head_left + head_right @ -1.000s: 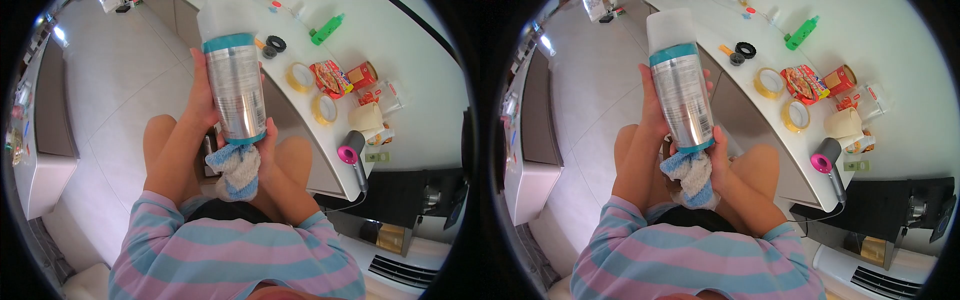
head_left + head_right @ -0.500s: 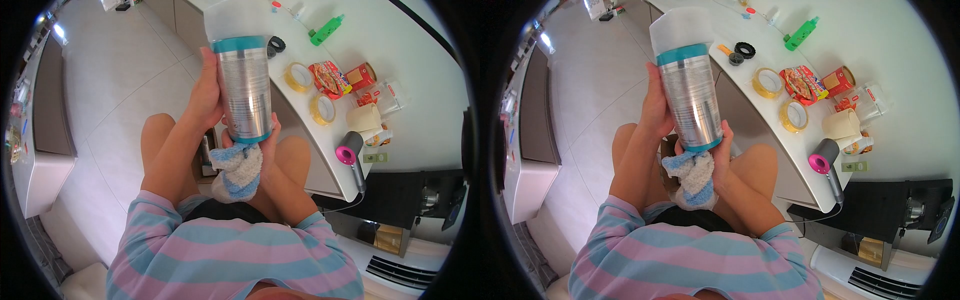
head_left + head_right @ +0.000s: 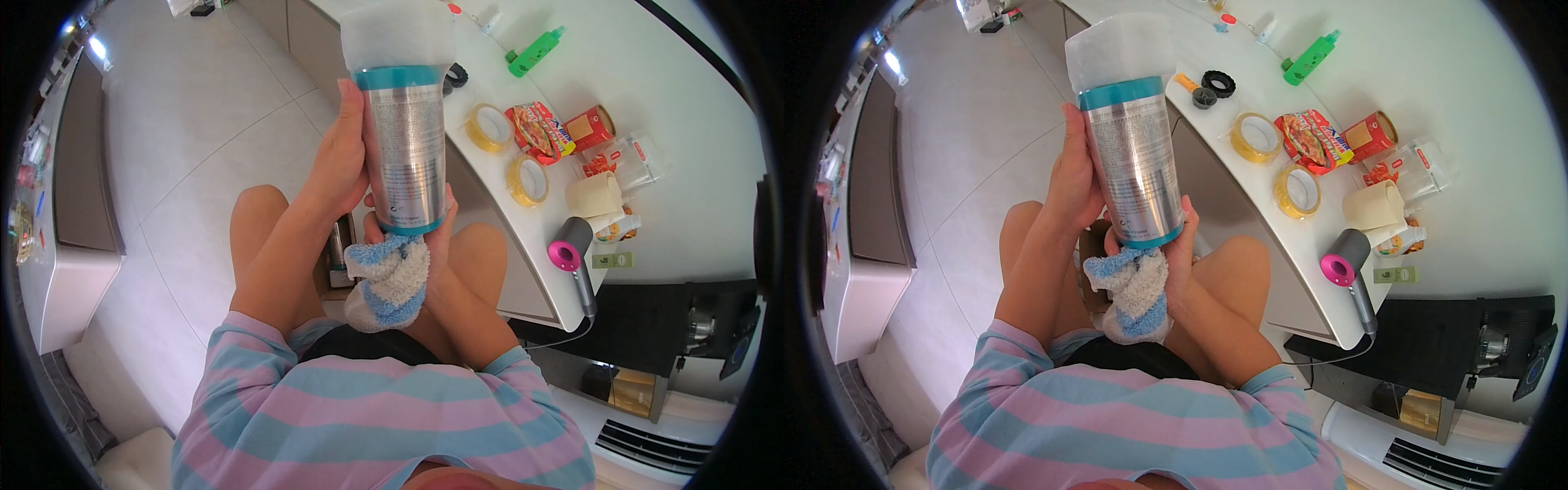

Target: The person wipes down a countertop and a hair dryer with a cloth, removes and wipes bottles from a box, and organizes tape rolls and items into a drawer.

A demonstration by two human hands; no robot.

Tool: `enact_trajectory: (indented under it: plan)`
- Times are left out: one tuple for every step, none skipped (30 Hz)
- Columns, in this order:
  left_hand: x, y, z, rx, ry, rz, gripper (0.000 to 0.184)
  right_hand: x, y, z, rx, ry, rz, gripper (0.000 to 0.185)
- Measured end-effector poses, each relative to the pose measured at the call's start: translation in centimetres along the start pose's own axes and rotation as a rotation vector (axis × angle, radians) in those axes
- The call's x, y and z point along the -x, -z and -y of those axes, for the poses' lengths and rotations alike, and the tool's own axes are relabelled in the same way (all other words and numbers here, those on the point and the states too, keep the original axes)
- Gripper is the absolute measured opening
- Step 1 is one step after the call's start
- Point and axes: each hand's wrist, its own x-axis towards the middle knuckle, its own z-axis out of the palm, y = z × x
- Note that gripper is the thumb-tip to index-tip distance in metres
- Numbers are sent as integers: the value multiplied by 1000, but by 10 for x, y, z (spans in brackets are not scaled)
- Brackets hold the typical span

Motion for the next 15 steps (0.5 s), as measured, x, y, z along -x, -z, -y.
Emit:
enact_trajectory:
  plan:
    - [0,1,1,-2,5,0,67,0,-1,0,-3,1,-2,91]
    - [-1,2,1,-3,9,1,67,0,-1,0,-5,1,-5,91]
    - [-1,3,1,-5,13,1,67,0,-3,0,-5,2,-10,91]
    - [-1,2,1,-2,9,-6,67,0,-3,0,-5,3,-10,91]
    - [-1,0,0,2,6,-13,66,0,-4,0,-4,4,-11,90]
    - [-1,-1,0,5,3,-21,66,-1,-5,0,-4,6,-6,90]
    - [-1,-1,0,5,1,-15,66,-1,-5,0,-5,4,-6,90]
    - [-1,0,0,5,0,-10,66,-1,-5,1,-7,2,-7,89]
    - [-1,1,1,5,-1,-5,66,0,-5,1,-10,-4,-12,89]
    - [-1,1,0,9,4,-6,66,0,-5,1,-11,-6,-9,89]
    - [-1,0,-1,14,10,-8,66,0,-6,1,-13,-8,-7,89]
    - [0,0,-1,18,15,-9,66,0,-6,1,-13,-8,4,89]
    - [0,0,-1,22,13,-5,66,0,-6,1,-13,-7,15,89]
    - [0,0,-1,26,10,-2,66,0,-7,1,-13,-5,6,89]
    - [-1,0,-1,30,8,1,66,0,-8,1,-12,-3,-3,89]
